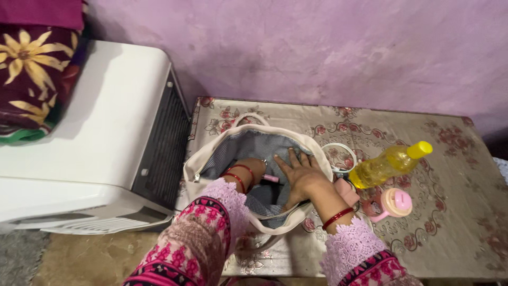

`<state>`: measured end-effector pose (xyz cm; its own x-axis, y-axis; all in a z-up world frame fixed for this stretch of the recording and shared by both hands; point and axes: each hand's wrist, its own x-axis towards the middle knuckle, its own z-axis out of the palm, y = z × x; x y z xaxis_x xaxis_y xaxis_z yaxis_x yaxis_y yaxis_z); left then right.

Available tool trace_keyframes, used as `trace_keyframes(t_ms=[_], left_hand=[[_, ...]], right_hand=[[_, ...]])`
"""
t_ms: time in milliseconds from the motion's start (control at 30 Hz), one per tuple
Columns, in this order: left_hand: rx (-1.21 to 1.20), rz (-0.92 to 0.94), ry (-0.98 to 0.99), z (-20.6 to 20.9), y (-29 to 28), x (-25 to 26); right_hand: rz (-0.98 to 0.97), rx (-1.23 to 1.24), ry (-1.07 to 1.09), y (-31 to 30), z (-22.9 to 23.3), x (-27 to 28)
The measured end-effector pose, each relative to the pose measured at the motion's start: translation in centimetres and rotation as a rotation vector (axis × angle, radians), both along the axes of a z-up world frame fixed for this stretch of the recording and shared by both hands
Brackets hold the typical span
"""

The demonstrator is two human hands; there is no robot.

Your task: The person picks up a beige handbag from a nearby appliance, opens it on the table, and places items into it one at a time, including a wallet, keys, cables, a small tin, and a pink pouch, arranging them inside. At the end they handle a hair tie and coil a cable while the packed bag rests on the table.

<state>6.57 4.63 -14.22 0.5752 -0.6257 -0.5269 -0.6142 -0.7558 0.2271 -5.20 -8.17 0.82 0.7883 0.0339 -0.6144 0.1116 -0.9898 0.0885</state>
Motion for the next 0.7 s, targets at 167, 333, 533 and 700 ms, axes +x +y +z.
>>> trace_keyframes(t_ms=[167,333,533,700], left_hand=[[-0.107,0.02,-0.104,-3.3,0.8,-0.7],[-0.099,0.179,-0.016,-4.4,1.1,-1.3],[-0.207,0.127,-0.054,-1.9,1.8,-2.3],[-0.572,0.228,0.066,3.7,-1.1,-2.1]], right_hand=[[-0.032,0.026,0.045,-0.4,-0.3,0.3],[-0.039,0.046,0.035,-0.2,-0.1,0.7],[-0.035,0.072,0.018,-0.2,0.4,0.6],[-0.082,0.224,-0.089,-1.4,1.4,0.6]])
